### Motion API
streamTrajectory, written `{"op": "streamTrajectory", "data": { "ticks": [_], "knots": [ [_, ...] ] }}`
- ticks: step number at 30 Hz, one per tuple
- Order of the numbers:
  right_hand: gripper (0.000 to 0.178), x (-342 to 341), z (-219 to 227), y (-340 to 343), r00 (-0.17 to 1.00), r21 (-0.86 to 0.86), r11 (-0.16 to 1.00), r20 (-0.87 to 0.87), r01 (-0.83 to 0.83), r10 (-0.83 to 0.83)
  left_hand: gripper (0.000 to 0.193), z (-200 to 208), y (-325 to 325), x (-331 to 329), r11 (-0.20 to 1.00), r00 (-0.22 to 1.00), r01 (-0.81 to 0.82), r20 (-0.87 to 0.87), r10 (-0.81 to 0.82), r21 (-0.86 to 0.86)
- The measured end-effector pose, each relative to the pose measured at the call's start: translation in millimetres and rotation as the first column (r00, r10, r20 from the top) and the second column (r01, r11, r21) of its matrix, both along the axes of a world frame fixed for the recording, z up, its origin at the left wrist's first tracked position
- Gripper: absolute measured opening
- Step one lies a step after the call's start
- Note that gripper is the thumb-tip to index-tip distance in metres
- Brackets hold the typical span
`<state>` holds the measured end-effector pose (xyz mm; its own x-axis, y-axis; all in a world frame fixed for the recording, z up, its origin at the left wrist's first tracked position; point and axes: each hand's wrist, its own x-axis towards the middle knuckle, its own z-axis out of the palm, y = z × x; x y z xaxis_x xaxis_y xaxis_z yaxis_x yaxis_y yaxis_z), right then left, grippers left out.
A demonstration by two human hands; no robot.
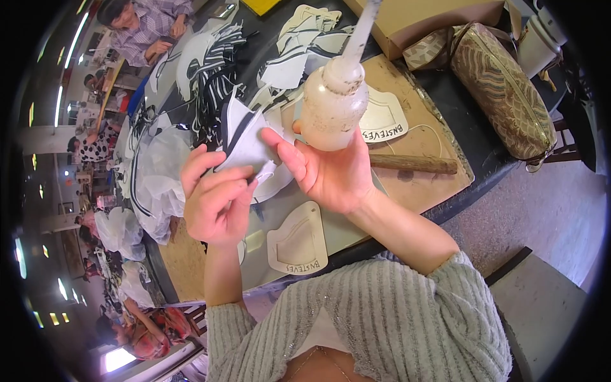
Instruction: Assembling and gluing shoe upper components onto a template using adhesive and a hammer.
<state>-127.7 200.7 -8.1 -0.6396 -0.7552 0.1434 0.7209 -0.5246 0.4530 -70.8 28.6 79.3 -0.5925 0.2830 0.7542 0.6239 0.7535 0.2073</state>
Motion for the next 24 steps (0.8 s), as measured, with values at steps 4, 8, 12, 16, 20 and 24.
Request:
{"op": "streamTrajectory", "data": {
  "ticks": [4,8,12,16,20,24],
  "knots": [
    [0.072,-2.7,6.8,0.7,0.998,0.043,0.998,0.059,0.035,-0.038,0.019,-2.1,1.2,9.2,0.998,0.998,0.055,-0.011,-0.055,-0.009],
    [0.073,-6.7,6.6,1.3,0.998,-0.005,0.999,0.048,0.049,-0.048,0.016,1.0,0.4,17.3,0.991,1.000,0.009,-0.023,-0.006,0.133],
    [0.073,-6.2,4.7,1.1,0.998,-0.023,0.999,0.055,0.032,-0.030,0.014,10.4,-14.5,8.6,0.914,0.986,0.101,-0.164,-0.039,0.392],
    [0.075,-4.9,1.2,0.9,1.000,-0.009,1.000,0.009,0.027,-0.027,0.015,41.7,-21.5,-5.5,0.839,0.849,-0.410,0.487,0.208,0.357],
    [0.077,-3.5,2.1,-3.7,0.998,0.020,0.999,-0.053,-0.034,0.035,0.008,54.5,-9.5,-16.0,0.871,0.612,-0.331,0.785,-0.095,0.363],
    [0.078,-6.0,-3.2,-1.6,0.999,0.032,0.999,-0.054,0.010,-0.008,0.018,40.2,-2.1,-21.3,0.902,0.693,-0.278,0.719,-0.050,0.331]
  ]
}}
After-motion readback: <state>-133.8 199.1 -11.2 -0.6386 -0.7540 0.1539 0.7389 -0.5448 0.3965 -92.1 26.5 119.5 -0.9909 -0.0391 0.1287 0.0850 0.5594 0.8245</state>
